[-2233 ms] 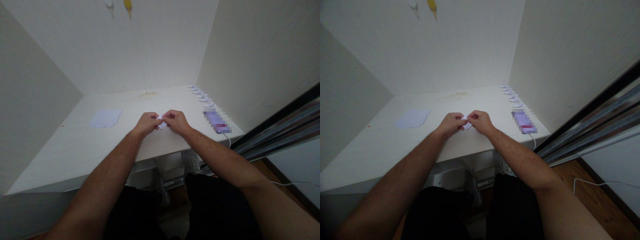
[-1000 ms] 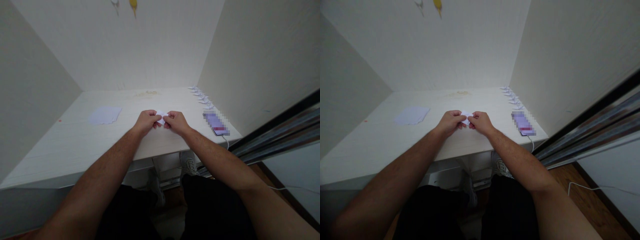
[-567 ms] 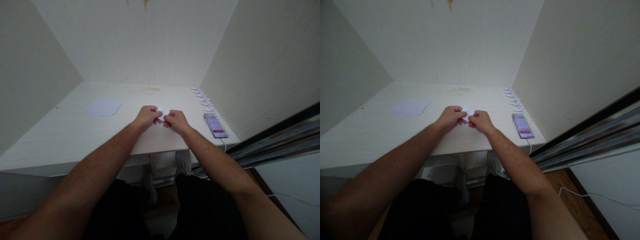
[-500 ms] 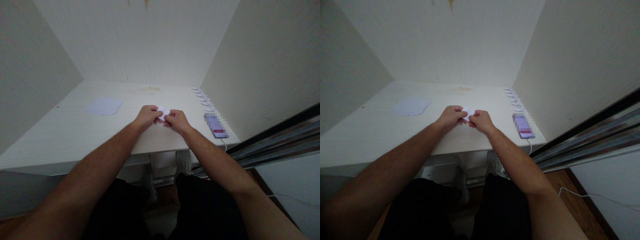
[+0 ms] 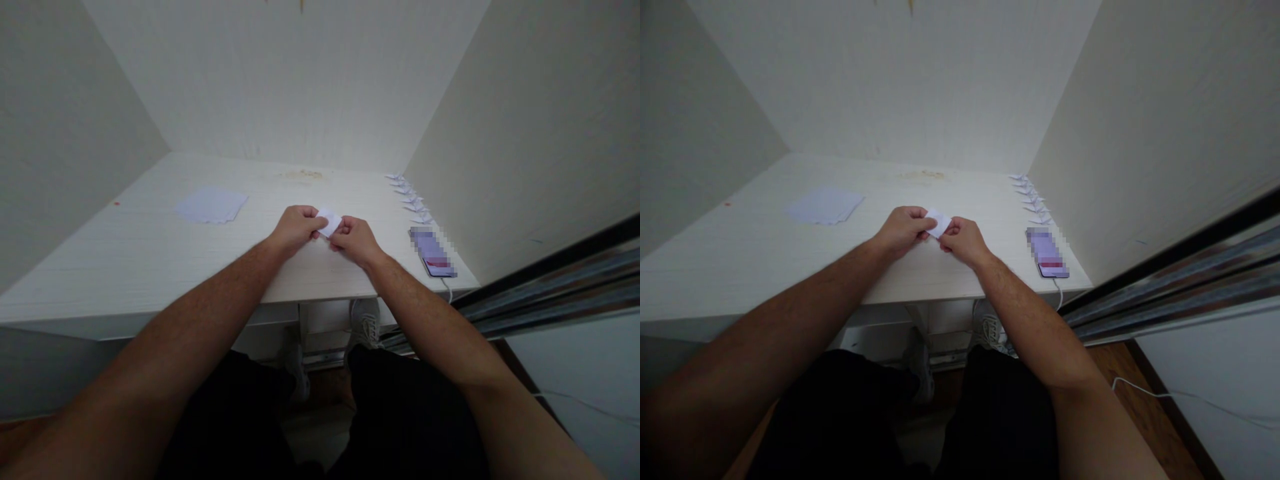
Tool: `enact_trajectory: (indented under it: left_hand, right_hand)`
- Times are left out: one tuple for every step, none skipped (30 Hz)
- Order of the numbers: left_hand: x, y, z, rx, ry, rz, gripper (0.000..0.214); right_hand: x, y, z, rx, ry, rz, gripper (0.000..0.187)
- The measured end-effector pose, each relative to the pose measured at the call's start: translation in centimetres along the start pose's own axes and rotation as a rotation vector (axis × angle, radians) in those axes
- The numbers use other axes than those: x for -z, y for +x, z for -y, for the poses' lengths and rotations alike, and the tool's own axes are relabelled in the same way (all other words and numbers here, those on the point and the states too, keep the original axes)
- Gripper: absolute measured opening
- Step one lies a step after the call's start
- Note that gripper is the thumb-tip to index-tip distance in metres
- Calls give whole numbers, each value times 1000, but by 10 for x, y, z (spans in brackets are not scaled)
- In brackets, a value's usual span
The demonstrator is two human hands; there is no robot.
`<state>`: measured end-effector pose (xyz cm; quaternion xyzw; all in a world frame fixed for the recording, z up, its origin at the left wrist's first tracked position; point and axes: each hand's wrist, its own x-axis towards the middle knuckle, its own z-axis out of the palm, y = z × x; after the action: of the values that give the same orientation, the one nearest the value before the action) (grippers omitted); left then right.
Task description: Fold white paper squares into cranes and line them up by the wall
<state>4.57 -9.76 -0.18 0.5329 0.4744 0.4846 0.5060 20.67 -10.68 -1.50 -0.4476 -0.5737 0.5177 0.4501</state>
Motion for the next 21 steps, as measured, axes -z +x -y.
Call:
enact_trajectory:
  left_hand:
    - [0,1,0,-18,-4,-12,10]
    - [0,1,1,-34,-7,-23,11]
    - [1,1,1,-45,-8,-31,12]
    - [1,1,1,-52,-6,-36,12]
    - [1,1,0,-59,-1,-35,12]
    - [1,0,0,-66,7,-32,12]
    - [0,0,-1,-72,20,-28,12]
    - [0,-1,-1,-78,32,-27,11]
    - [0,-1,-1,-80,39,-29,11]
    - [0,-1,-1,-81,42,-32,10]
    - [0,-1,-1,-79,43,-35,10]
    - [0,0,0,-78,44,-38,10]
    - [0,1,1,-79,48,-40,10]
    - [1,1,2,-81,55,-41,11]
    - [1,2,2,-84,65,-43,11]
    - [2,3,3,-87,75,-46,12]
    - [2,3,3,-88,82,-49,13]
    - [2,2,2,-89,85,-52,13]
    - [2,2,2,-88,84,-52,13]
    - [1,1,1,-86,82,-52,13]
    - [1,0,0,-85,78,-51,13]
  right_hand:
    - [0,0,0,-3,11,10,18]
    - [0,0,0,-11,25,20,18]
    - [0,0,0,-23,39,29,17]
    - [0,0,0,-35,48,34,16]
    - [0,0,0,-44,50,34,16]
    - [-1,0,0,-50,45,27,17]
    - [-1,0,0,-52,36,16,19]
    - [-2,0,0,-50,28,5,21]
    - [-3,0,-1,-45,24,-4,22]
    - [-3,0,-1,-38,25,-9,22]
    - [-3,0,-1,-33,26,-10,21]
    - [-3,0,-1,-28,25,-8,20]
    - [-3,0,-1,-23,18,-5,19]
    - [-3,0,-2,-20,6,-1,18]
    - [-2,0,-2,-18,-8,2,17]
    - [-2,0,-3,-15,-20,6,17]
    - [-2,1,-3,-14,-30,11,17]
    - [-2,1,-4,-13,-35,13,17]
    - [-2,1,-4,-14,-37,14,16]
    - [-2,1,-4,-18,-40,14,16]
    - [-2,1,-4,-21,-43,15,15]
